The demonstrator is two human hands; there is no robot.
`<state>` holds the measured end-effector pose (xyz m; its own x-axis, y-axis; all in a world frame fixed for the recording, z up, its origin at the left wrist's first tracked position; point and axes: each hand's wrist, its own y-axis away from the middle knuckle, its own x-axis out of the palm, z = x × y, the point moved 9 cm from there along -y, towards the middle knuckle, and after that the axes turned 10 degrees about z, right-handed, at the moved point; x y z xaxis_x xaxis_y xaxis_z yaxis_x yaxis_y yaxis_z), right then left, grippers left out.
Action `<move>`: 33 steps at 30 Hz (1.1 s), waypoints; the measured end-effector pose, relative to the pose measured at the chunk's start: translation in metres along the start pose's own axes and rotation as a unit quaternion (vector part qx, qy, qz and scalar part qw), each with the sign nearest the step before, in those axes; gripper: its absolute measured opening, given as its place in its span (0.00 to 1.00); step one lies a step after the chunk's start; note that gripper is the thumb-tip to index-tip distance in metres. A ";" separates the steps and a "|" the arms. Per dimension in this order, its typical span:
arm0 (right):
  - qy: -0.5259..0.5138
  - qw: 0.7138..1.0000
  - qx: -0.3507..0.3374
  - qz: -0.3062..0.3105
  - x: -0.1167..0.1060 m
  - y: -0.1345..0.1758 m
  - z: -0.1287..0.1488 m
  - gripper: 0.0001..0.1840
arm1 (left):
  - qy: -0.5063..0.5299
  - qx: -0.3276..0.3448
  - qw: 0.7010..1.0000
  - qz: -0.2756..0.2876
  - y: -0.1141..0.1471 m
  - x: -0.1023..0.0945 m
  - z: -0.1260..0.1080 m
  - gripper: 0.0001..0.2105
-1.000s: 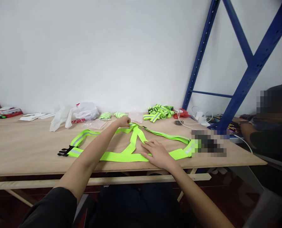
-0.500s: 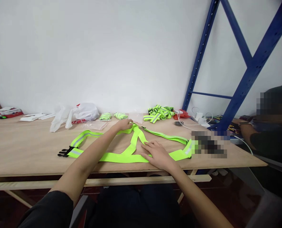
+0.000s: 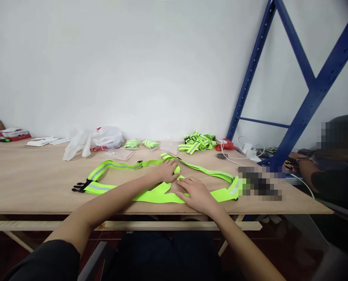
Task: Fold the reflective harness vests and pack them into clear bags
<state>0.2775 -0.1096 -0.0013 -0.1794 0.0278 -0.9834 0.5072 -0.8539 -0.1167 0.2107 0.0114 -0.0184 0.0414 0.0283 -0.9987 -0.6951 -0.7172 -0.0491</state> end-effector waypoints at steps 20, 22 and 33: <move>0.078 0.985 0.150 -0.021 -0.007 -0.140 -0.113 0.22 | 0.072 -0.020 0.996 -0.038 0.005 -0.014 0.009 0.25; 0.065 0.985 0.160 -0.023 -0.004 -0.137 -0.121 0.20 | 0.063 -0.036 0.996 -0.042 0.004 -0.013 0.011 0.20; -0.042 0.969 0.230 -0.084 -0.014 -0.122 -0.158 0.16 | 0.022 -0.016 0.999 -0.024 0.006 -0.008 0.000 0.19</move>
<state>0.3519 0.0761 0.0046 -0.3044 0.1613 -0.9388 0.0382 -0.9827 -0.1813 0.2064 0.0072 -0.0111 0.1053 0.0335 -0.9939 -0.6689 -0.7372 -0.0957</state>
